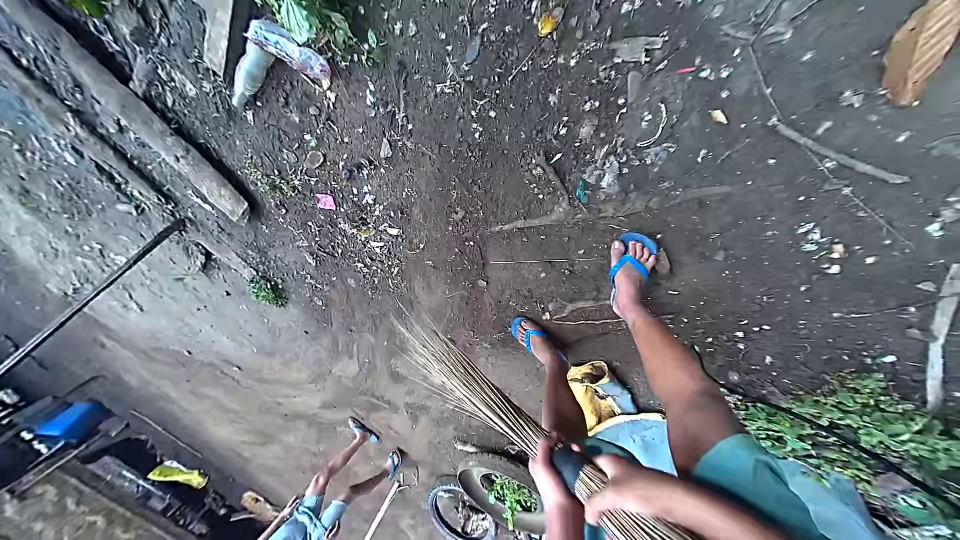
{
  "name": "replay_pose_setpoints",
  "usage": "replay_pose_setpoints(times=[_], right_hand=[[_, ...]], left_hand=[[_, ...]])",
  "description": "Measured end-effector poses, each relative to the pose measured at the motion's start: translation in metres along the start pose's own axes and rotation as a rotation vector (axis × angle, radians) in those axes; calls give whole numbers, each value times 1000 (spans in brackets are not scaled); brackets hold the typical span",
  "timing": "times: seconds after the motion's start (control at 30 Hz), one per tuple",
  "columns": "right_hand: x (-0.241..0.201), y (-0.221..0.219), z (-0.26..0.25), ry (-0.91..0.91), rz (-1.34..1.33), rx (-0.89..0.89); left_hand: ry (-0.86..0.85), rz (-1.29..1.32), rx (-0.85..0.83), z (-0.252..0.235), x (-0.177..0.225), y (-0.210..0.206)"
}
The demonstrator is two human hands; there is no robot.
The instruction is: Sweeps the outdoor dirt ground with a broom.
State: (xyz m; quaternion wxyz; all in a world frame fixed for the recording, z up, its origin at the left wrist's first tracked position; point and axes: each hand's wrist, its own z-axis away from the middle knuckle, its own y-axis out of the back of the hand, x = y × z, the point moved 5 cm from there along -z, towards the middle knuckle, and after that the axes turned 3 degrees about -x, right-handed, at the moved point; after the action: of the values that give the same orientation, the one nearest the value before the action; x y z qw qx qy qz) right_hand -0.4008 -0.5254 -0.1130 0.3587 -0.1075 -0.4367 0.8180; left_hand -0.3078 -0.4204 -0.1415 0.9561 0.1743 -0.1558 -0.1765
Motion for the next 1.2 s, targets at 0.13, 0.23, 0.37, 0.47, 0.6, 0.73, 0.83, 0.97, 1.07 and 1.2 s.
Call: replay_pose_setpoints(times=[0.13, 0.23, 0.37, 0.47, 0.6, 0.73, 0.83, 0.97, 1.07, 1.2], right_hand=[[-44, 53, 12, 70, -31, 158], [-9, 90, 59, 490, -400, 497], [-1, 93, 127, 710, -464, 697], [16, 65, 121, 665, -229, 539], [43, 12, 56, 460, -43, 276], [-7, 6, 32, 246, -101, -13], [-16, 45, 59, 298, -174, 81], [27, 103, 151, 677, -444, 607], [37, 109, 188, 801, -472, 886], [19, 100, 164, 869, -210, 1139]], left_hand=[[21, -118, -160, -42, 9, -83], [2, -490, -503, -7, 5, -193], [2, -585, -818, 54, -4, -265], [-60, -457, -780, 76, 10, -212], [-109, -174, -455, 67, 19, -89], [-114, -228, -78, 35, 41, -53], [-74, -352, -182, 25, 27, -108], [-48, -720, -654, 74, -28, -261], [43, -852, -1017, 123, -48, -328], [90, -676, -1305, 123, -38, -329]])
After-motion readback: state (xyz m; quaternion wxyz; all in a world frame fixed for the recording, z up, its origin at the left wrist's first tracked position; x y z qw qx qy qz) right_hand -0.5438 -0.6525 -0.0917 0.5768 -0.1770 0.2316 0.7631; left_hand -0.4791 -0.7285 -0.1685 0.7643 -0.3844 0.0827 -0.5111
